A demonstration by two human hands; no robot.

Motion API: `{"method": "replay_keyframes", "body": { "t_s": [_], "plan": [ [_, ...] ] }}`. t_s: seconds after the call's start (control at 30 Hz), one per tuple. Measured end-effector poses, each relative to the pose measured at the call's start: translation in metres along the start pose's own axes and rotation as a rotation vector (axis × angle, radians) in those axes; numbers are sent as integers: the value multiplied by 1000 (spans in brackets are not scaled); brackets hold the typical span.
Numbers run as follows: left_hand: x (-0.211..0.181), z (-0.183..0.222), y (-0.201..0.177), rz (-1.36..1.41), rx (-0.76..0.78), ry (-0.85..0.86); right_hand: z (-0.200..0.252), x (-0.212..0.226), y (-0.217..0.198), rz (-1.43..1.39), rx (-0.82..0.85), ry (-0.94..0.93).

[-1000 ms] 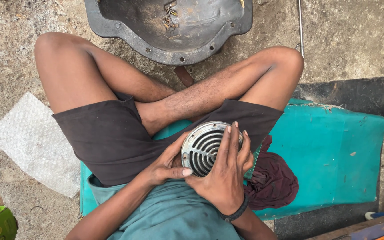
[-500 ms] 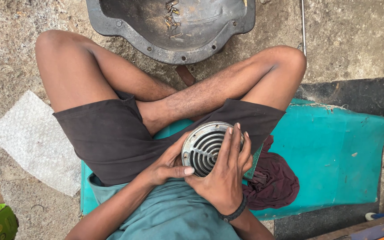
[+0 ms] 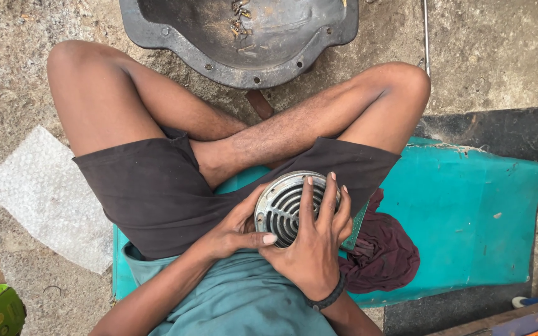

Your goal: Servicing and reassembling a motorcycle horn component.

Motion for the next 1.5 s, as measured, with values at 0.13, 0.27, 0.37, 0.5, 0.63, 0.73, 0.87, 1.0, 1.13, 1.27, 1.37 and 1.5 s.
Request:
{"method": "replay_keyframes", "body": {
  "t_s": [0.13, 0.27, 0.37, 0.5, 0.63, 0.73, 0.87, 1.0, 1.13, 1.27, 1.37, 1.5],
  "plan": [
    [6, 0, -4, -7, 0, 1, 0, -1, 2, 4, -3, -10],
    [13, -1, -10, -80, -43, 10, 0, -1, 6, 28, -12, -2],
    [15, -2, -12, -131, -65, 28, 0, -1, 9, 51, -28, -10],
    [17, -3, -12, -123, -49, 38, 1, -3, 13, 55, -49, -16],
    [19, -3, -11, -96, -51, 27, 2, -3, 11, 44, -54, -3],
    [13, -5, -9, -102, -40, 40, 2, -3, 9, 5, -104, -45],
    [13, -2, -9, -120, -35, 68, 1, 1, 10, 16, -111, -52],
    [14, -5, -12, -116, -57, 72, 1, -2, 17, 48, -110, -51],
    [20, -4, -19, -126, -85, 80, 1, -3, 24, 59, -127, -48],
    [21, -6, -25, -181, -104, 97, -2, -1, 27, 88, -113, -32],
    [24, -7, -31, -191, -105, 116, -3, 0, 33, 109, -135, -29],
    [28, -9, -43, -164, -109, 173, -6, 6, 37, 139, -176, -47]
  ]
}}
Point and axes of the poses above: each hand's wrist, its own z-axis away from the middle knuckle, its own y-axis out of the palm, x = y × z, the point moved 2 cm from there along -z, towards the middle knuckle, and after that the axes turned 5 degrees about z, right-handed, at the moved point
